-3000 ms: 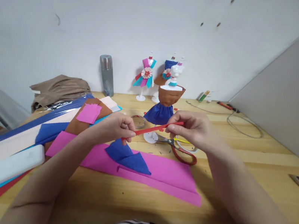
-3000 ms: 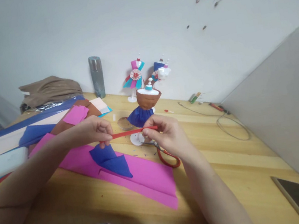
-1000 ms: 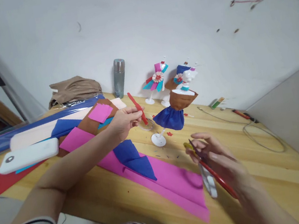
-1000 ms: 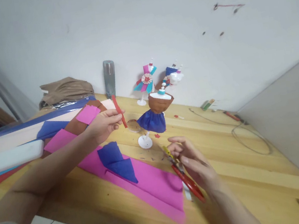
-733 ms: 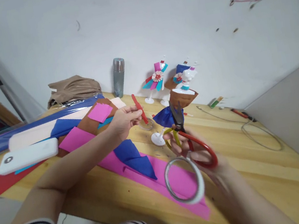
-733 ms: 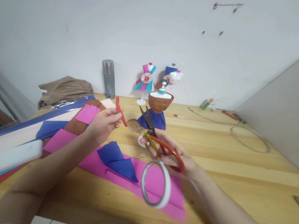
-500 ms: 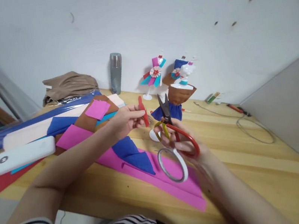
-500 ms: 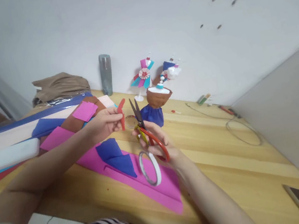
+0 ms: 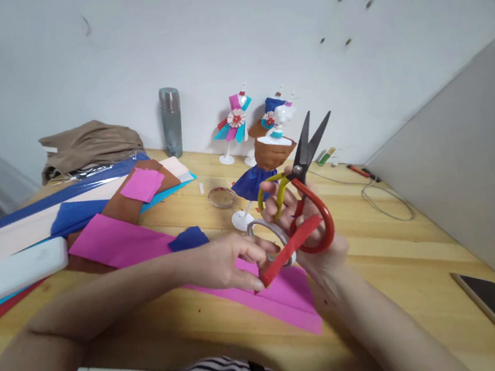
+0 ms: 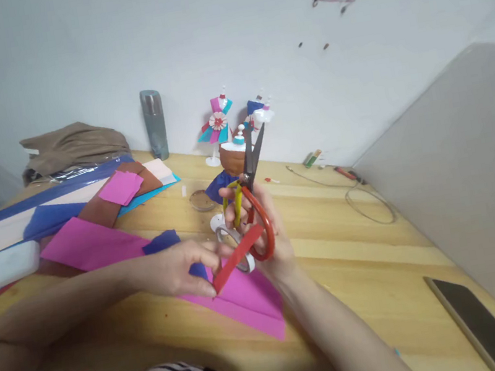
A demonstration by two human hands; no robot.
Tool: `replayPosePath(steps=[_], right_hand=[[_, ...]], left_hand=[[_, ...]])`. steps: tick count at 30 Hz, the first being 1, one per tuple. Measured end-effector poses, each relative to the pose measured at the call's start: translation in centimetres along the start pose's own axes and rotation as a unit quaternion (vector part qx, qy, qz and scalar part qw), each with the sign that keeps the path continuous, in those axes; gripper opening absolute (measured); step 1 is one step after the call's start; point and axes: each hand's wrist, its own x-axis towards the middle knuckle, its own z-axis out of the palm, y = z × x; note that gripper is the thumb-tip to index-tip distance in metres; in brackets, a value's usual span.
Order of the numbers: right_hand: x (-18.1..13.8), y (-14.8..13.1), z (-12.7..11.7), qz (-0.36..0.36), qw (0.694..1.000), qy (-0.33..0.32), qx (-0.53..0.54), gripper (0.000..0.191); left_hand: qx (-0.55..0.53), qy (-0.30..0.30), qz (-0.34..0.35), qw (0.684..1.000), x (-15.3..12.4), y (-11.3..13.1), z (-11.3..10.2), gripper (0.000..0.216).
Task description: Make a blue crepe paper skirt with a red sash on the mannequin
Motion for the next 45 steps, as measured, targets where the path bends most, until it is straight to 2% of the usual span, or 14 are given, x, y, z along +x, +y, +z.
replayPosePath(steps=[4, 8, 15, 17, 20, 22, 24, 27, 31, 34, 39, 40, 42, 45], right_hand=[[-0.5, -0.1, 0.7, 0.014, 1.000, 0.010, -0.014, 0.064], [-0.5, 0.7, 0.6, 0.011, 1.000, -0.021, 0.004, 0.070], [-0.4, 2.4, -0.7, -0.006, 0.998, -0.056, -0.016, 0.072], [-0.6, 2.5, -1.0, 0.008, 0.998, -0.055, -0.024, 0.074], [-1.1, 2.4, -1.2, 0.034, 0.997, -0.064, -0.012, 0.069], [-1.5, 2.1, -1.3, 0.046, 0.996, -0.076, -0.002, 0.060], [-1.9, 1.8, -1.2, 0.047, 0.996, -0.077, -0.001, 0.055], [-2.3, 1.5, -1.2, 0.051, 0.998, -0.047, 0.008, 0.057], [-2.4, 1.8, -1.4, 0.081, 0.995, -0.034, 0.037, 0.062], [-2.4, 2.5, -1.8, 0.094, 0.994, -0.035, 0.052, 0.057], [-2.0, 2.3, -2.6, 0.083, 0.993, 0.027, 0.078, 0.030], [-1.9, 2.0, -2.8, 0.080, 0.993, 0.034, 0.076, 0.026], [-1.9, 1.4, -3.1, 0.081, 0.994, 0.035, 0.065, 0.024], [-2.4, 1.2, -3.6, 0.091, 0.994, 0.024, 0.056, 0.040]], left_hand=[[0.040, 0.022, 0.052, 0.998, 0.1, 0.0, 2.1, 0.011], [0.052, 0.017, 0.039, 0.998, 0.0, 0.2, 2.6, 0.015], [-0.124, -0.040, -0.039, 0.991, -0.7, 1.1, 3.1, 0.015], [-0.089, -0.024, -0.004, 0.996, -1.0, 1.3, 3.2, 0.010], [0.011, -0.002, 0.136, 0.991, -1.3, 1.1, 3.4, 0.016], [0.044, -0.013, 0.215, 0.976, -1.4, 0.8, 3.8, 0.019], [0.051, -0.031, 0.255, 0.965, -1.4, 0.5, 4.1, 0.018], [0.050, -0.046, 0.277, 0.959, -1.4, 0.3, 4.5, 0.015], [0.048, -0.069, 0.244, 0.966, -1.5, -0.2, 4.8, 0.024], [0.054, -0.088, 0.224, 0.969, -1.5, -0.8, 5.1, 0.028], [0.043, -0.094, 0.354, 0.929, -1.4, -0.7, 5.8, 0.016], [0.042, -0.098, 0.359, 0.927, -1.5, -0.4, 5.8, 0.014], [0.047, -0.096, 0.324, 0.940, -1.5, 0.0, 5.5, 0.010], [0.036, -0.070, 0.257, 0.963, -1.5, 0.3, 4.7, 0.020]])
